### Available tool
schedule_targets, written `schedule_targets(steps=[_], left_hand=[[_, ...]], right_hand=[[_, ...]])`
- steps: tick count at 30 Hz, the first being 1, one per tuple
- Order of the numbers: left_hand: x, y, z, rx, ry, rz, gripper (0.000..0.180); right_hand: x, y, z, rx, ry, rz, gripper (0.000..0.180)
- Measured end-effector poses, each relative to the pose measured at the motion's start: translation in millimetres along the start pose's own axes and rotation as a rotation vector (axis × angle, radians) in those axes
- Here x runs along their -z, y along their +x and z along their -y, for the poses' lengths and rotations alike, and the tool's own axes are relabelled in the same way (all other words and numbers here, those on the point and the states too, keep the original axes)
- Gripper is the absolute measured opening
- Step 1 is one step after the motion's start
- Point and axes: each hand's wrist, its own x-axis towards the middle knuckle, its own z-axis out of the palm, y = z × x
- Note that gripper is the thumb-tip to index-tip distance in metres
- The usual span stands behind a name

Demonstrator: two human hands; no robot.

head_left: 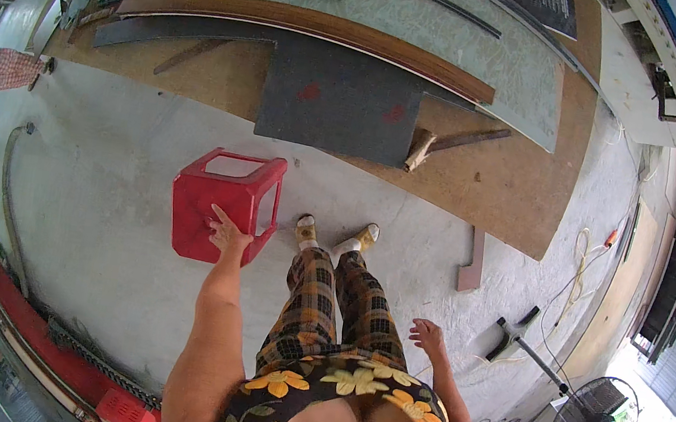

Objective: Marking, measuring, and sawing wood components for furniture assembly in a workshop environment.

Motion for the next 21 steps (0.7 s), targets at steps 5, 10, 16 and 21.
schedule_targets(steps=[5,10,16,21], left_hand=[[-29.7,-57.5,-26.7,-0.081,0.020,-0.168,0.144],[-53.7,-83.0,-39.1,-0.223,0.186,-0.117,0.141],[-118.0,-116.2,-69.2,-0.359,0.268,-0.052,0.105],[-176.6,-74.1,-31.8,-0.436,0.198,0.037,0.070]], right_hand=[[54.3,12.8,-6.7,-0.001,0.086,-0.058,0.034],[86.9,12.0,-12.2,-0.020,0.057,-0.124,0.034],[96.0,16.1,-40.8,-0.034,0.112,-0.107,0.031],[79.9,27.1,-37.9,-0.052,0.094,-0.051,0.034]])
